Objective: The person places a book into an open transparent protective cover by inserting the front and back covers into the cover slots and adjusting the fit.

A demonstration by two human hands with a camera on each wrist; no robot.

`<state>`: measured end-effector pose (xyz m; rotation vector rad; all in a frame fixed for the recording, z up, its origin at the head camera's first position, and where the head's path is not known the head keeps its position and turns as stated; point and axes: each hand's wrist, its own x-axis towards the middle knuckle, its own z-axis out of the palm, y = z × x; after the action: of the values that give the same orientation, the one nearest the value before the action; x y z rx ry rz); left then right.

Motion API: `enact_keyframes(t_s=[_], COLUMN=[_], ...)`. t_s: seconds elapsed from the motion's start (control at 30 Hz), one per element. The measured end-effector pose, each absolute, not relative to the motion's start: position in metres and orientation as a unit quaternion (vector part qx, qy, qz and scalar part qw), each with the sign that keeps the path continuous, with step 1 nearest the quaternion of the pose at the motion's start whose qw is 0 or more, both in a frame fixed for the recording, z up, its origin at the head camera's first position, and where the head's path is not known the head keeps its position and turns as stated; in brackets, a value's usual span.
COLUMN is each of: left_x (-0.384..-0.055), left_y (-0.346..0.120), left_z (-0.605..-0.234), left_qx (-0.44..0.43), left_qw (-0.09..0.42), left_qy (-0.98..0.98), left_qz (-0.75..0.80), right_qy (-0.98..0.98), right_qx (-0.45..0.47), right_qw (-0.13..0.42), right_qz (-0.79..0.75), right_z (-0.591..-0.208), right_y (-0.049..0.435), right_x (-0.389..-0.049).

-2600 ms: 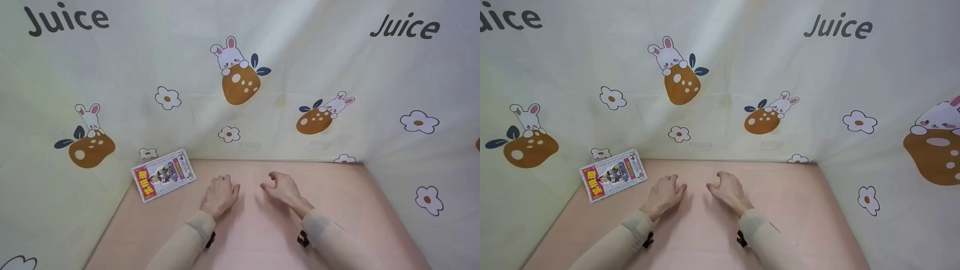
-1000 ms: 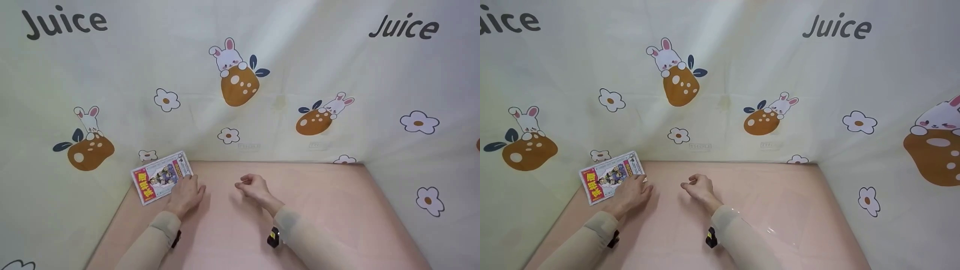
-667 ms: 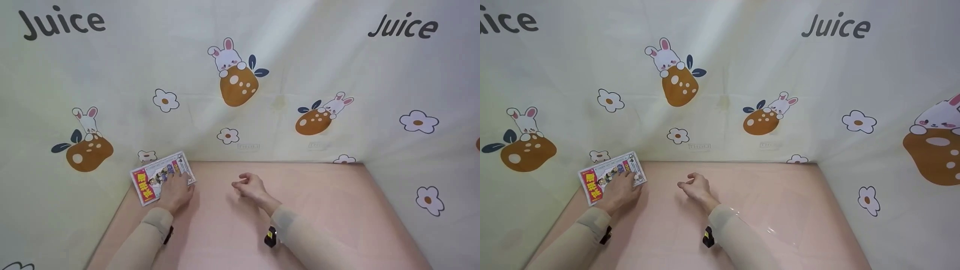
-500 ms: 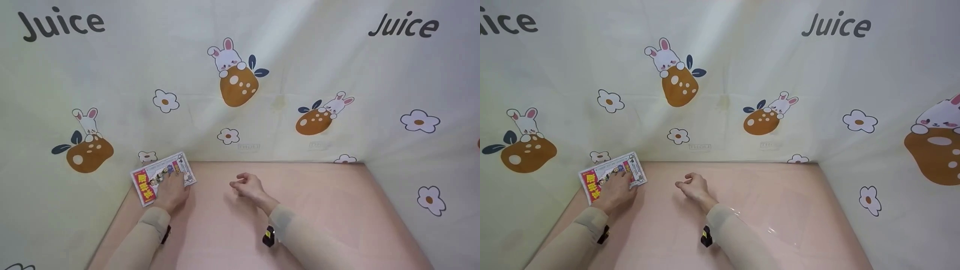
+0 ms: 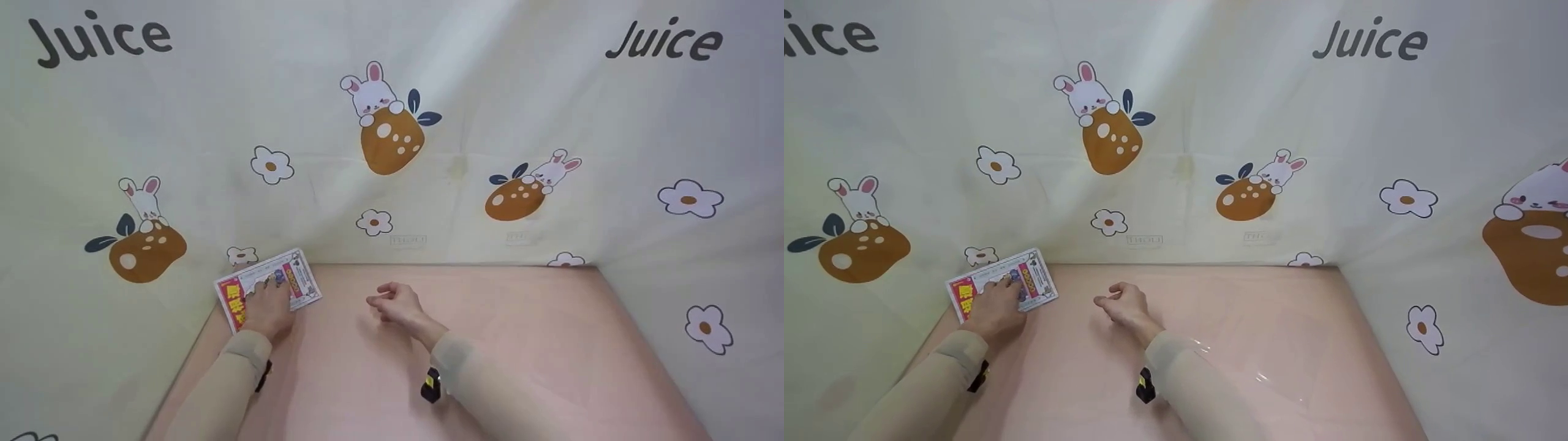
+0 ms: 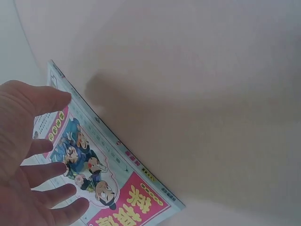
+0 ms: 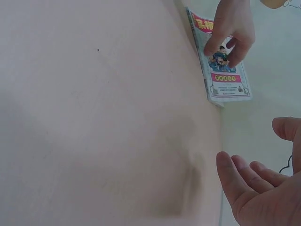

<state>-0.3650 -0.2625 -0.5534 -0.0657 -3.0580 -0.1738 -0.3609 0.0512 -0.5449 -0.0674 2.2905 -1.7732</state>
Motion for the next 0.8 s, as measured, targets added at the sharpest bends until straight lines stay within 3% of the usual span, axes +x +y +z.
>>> enact_keyframes(t_s=[0.3,0.53,0.8], left_x=[-0.375,-0.363,-0.359], left_y=[-0.274,-0.267,-0.265], left_z=[-0.556,-0.53,-0.518], left_qx=[-0.012,-0.006,-0.021], left_qw=[-0.017,-0.068,-0.09], left_qy=[-0.998,-0.996,-0.993], left_qz=[-0.055,-0.062,-0.071], right_qy=[0.791,0.789,0.761], right_qx=[-0.035,-0.029,-0.011], right_qw=[0.119,0.121,0.146], right_qz=[-0.599,-0.601,-0.632], right_z=[-0.547,-0.551,-0.552], right_y=[0.044,0.041,0.032], right_x=[-0.362,-0.362,-0.363])
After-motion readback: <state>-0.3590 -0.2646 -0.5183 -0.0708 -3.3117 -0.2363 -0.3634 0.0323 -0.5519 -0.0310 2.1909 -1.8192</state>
